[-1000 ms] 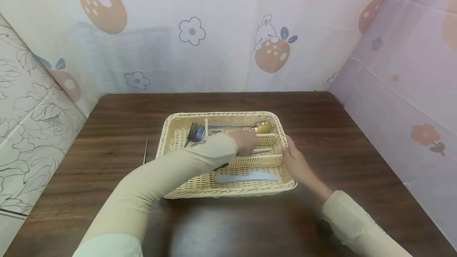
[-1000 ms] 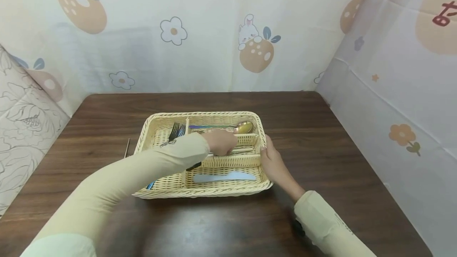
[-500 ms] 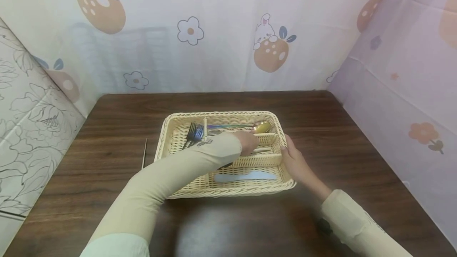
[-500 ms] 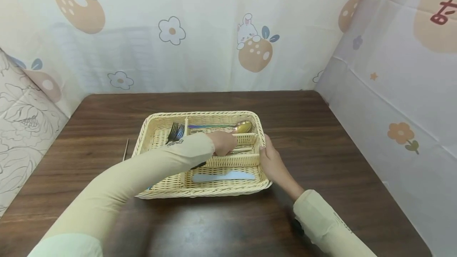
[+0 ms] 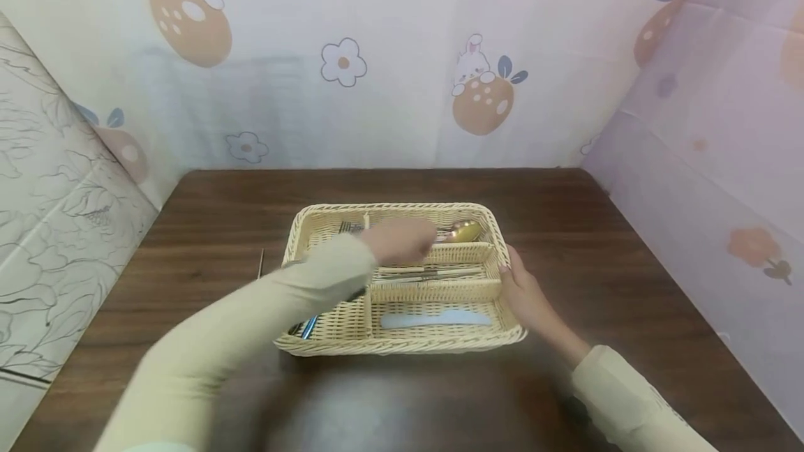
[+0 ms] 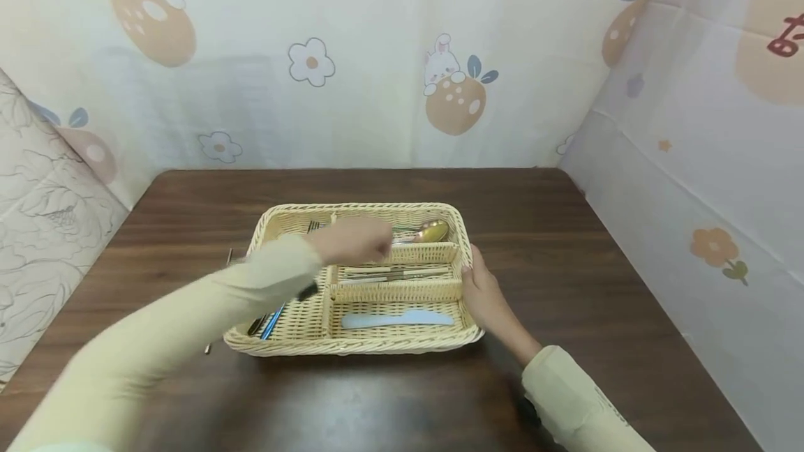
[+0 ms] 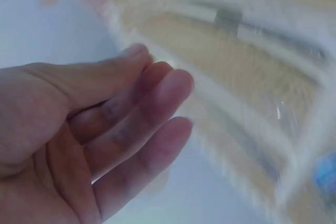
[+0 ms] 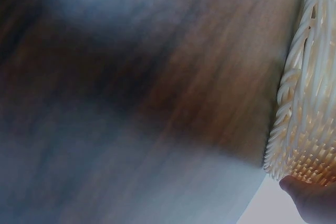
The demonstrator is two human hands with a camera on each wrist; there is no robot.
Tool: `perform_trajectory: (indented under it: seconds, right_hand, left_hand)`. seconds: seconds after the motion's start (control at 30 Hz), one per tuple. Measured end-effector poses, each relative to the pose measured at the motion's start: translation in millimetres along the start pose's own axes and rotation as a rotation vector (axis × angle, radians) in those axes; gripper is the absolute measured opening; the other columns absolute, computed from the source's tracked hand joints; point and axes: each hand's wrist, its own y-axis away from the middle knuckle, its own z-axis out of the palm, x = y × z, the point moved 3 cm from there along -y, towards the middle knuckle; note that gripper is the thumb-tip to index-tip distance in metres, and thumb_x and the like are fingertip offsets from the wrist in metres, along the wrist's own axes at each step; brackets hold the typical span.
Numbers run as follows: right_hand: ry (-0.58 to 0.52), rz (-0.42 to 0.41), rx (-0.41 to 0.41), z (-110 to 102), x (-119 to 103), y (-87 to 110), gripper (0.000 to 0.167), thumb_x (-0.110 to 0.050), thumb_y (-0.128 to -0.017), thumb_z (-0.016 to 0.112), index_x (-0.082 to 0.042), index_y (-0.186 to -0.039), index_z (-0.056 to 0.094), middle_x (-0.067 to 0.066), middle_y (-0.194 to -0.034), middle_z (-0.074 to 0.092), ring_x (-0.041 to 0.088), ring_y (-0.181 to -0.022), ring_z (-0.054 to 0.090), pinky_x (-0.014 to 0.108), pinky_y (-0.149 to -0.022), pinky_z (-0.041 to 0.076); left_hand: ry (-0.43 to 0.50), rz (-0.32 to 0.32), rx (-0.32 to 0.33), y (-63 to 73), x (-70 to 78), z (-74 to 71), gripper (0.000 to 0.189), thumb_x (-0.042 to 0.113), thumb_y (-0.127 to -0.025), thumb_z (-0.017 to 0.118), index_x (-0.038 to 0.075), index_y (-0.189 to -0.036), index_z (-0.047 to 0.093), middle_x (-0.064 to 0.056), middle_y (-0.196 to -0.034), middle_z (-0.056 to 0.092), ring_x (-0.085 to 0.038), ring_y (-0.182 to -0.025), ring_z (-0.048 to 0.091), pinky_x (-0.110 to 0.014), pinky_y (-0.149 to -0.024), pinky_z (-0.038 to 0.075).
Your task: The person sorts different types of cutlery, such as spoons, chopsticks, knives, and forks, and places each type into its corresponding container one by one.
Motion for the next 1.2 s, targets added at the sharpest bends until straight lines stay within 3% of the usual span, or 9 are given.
perform_trajectory:
  seconds: [0.1,0.2,0.27,0.33,0.43,0.57,0.7,0.9,1.2]
  right_hand:
    - [-0.012,0.006,-0.002,-1,3,4.4,0.050,-0.018,-0.105,0.025,-0.010,-0.152,0.011,0.033,-0.143,0.033,0.046,-0.127,0.038,0.059,-0.104,0.025]
    - [0.005,0.019,-0.001,-3,7,9.0,0.051,-0.019,-0.105,0.025,-0.008,-0.152,0.009,0.032,-0.145,0.030,0.046,-0.130,0.033,0.059,-0.106,0.022]
    - [0.021,0.029,0.004,-5,10,11.6,0.052,-0.019,-0.105,0.025,-0.007,-0.152,0.008,0.032,-0.145,0.028,0.047,-0.131,0.031,0.059,-0.106,0.021]
    - [0.039,0.037,0.013,-8,13,13.7,0.052,-0.020,-0.105,0.024,-0.006,-0.152,0.007,0.033,-0.145,0.028,0.048,-0.129,0.032,0.060,-0.105,0.022]
    - [0.036,0.044,0.012,-12,17,14.6,0.053,-0.021,-0.105,0.024,-0.006,-0.152,0.006,0.034,-0.145,0.027,0.050,-0.128,0.033,0.061,-0.104,0.023]
    - [0.021,0.040,0.002,-14,20,13.4,0.053,-0.022,-0.105,0.024,-0.008,-0.153,0.005,0.034,-0.146,0.024,0.050,-0.130,0.030,0.062,-0.104,0.022]
    - [0.014,0.027,0.001,-13,20,11.0,0.052,-0.023,-0.105,0.024,-0.012,-0.153,0.008,0.032,-0.146,0.026,0.048,-0.130,0.031,0.062,-0.104,0.022]
    - [0.015,0.012,0.002,-10,16,7.0,0.052,-0.021,-0.105,0.025,-0.011,-0.153,0.009,0.032,-0.146,0.026,0.048,-0.131,0.029,0.062,-0.105,0.021]
    - [-0.004,-0.013,-0.003,-8,8,3.1,0.051,-0.019,-0.105,0.025,-0.010,-0.153,0.010,0.030,-0.148,0.025,0.045,-0.135,0.024,0.061,-0.106,0.018]
  left_hand:
    - [0.056,-0.061,0.125,45.0,-32.0,-20.9,0.023,0.001,-0.088,0.058,0.014,-0.070,0.052,0.003,-0.068,0.052,-0.012,-0.062,0.046,-0.026,-0.059,0.044]
    - [0.031,-0.178,0.199,87.2,-76.2,-23.8,0.022,0.004,-0.086,0.060,0.013,-0.066,0.056,0.003,-0.064,0.052,-0.012,-0.059,0.046,-0.029,-0.055,0.044]
    - [0.054,-0.266,0.226,112.4,-105.4,-16.3,0.013,0.007,-0.084,0.063,0.011,-0.072,0.064,0.003,-0.068,0.056,-0.012,-0.060,0.050,-0.031,-0.055,0.045]
    - [0.084,-0.359,0.214,131.6,-129.1,-2.6,0.008,0.007,-0.082,0.063,0.007,-0.075,0.067,0.001,-0.067,0.058,-0.014,-0.058,0.051,-0.034,-0.052,0.045]
    - [0.136,-0.474,0.158,149.5,-152.9,25.6,0.011,0.012,-0.080,0.064,0.005,-0.071,0.063,0.000,-0.063,0.056,-0.015,-0.054,0.049,-0.034,-0.048,0.043]
    - [0.180,-0.585,0.056,157.7,-163.0,60.7,0.029,0.019,-0.081,0.069,0.010,-0.061,0.049,-0.001,-0.054,0.049,-0.015,-0.047,0.045,-0.030,-0.045,0.038]
    - [0.203,-0.627,-0.005,159.6,-158.2,77.2,0.029,0.019,-0.080,0.070,0.010,-0.060,0.052,-0.003,-0.052,0.055,-0.015,-0.043,0.052,-0.029,-0.043,0.040]
    - [0.176,-0.624,0.017,157.7,-152.0,80.4,0.018,0.008,-0.075,0.063,0.008,-0.060,0.053,-0.003,-0.050,0.055,-0.014,-0.041,0.052,-0.027,-0.040,0.038]
    - [0.180,-0.625,0.097,158.8,-155.4,75.2,0.024,0.009,-0.070,0.065,0.012,-0.056,0.046,0.000,-0.050,0.048,-0.015,-0.044,0.048,-0.028,-0.041,0.036]
